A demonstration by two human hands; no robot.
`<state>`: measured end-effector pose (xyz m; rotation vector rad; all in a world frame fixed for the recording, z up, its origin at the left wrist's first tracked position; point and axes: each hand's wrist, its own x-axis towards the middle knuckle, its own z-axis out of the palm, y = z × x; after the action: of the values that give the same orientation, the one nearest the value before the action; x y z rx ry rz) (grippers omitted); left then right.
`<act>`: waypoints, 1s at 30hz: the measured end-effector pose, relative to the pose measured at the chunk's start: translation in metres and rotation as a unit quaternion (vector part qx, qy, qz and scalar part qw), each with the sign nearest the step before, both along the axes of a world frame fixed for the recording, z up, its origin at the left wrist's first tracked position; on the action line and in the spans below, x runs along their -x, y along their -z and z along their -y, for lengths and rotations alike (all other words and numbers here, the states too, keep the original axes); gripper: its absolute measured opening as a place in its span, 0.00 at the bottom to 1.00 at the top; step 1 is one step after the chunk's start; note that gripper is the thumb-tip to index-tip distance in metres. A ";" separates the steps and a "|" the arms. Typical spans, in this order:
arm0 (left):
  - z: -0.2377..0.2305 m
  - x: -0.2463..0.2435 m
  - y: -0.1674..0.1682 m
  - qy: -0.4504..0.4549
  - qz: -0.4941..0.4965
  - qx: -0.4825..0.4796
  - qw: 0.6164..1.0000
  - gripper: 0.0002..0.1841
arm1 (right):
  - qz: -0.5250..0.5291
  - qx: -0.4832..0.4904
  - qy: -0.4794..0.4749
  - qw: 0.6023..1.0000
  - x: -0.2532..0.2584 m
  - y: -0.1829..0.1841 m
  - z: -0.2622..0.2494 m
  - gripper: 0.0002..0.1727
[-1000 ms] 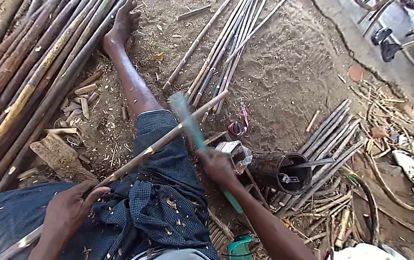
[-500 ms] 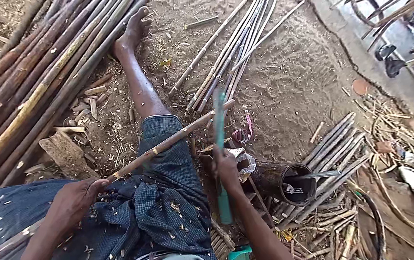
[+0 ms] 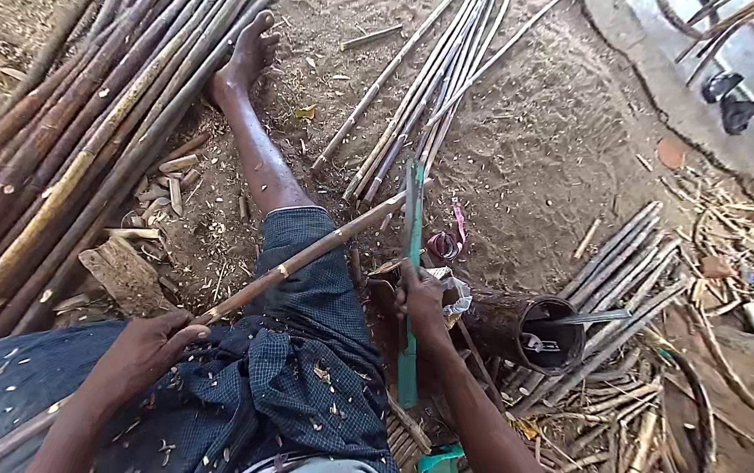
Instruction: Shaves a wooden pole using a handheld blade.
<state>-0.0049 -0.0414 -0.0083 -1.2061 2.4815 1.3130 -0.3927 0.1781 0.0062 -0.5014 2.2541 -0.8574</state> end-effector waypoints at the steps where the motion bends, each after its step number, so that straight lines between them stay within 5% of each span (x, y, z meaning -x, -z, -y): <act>1: 0.000 -0.001 -0.001 -0.002 0.000 0.003 1.000 0.24 | -0.012 -0.027 -0.070 0.997 -0.012 -0.004 -0.001 0.30; 3: 0.002 -0.001 -0.002 0.004 -0.007 0.013 1.000 0.26 | -0.035 -0.066 -0.200 0.977 -0.028 -0.008 -0.004 0.26; 7: 0.000 0.000 0.000 0.009 0.038 0.033 0.999 0.30 | 0.012 0.017 0.020 1.000 0.003 0.003 0.003 0.29; 11: 0.000 0.001 -0.004 0.006 0.052 0.022 0.998 0.33 | -0.026 -0.068 -0.186 0.980 -0.032 -0.008 -0.004 0.26; 15: 0.007 0.005 -0.002 0.016 0.017 -0.045 0.999 0.32 | 0.005 -0.001 -0.001 1.000 -0.009 -0.002 0.001 0.32; 18: 0.017 0.007 -0.008 0.010 -0.011 -0.144 0.989 0.31 | -0.040 -0.069 -0.167 0.983 -0.034 -0.008 0.001 0.27; 20: 0.020 0.008 -0.008 0.007 -0.025 -0.172 0.985 0.31 | -0.019 -0.063 -0.139 0.988 -0.028 -0.011 -0.002 0.29; 23: 0.010 0.006 -0.004 0.010 0.004 -0.059 0.998 0.30 | -0.001 -0.013 0.002 1.000 -0.008 -0.005 0.006 0.34; 26: -0.005 0.001 -0.005 0.006 0.038 0.066 0.997 0.32 | -0.025 -0.070 -0.118 0.990 -0.021 -0.027 0.009 0.29; 30: -0.019 0.006 -0.006 -0.003 0.055 0.126 0.991 0.32 | 0.006 -0.030 -0.039 0.999 0.002 -0.019 0.003 0.34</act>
<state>-0.0113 -0.0224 -0.0022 -1.2954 2.6230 0.9264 -0.3944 0.1748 0.0250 -0.5528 2.2268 -0.7497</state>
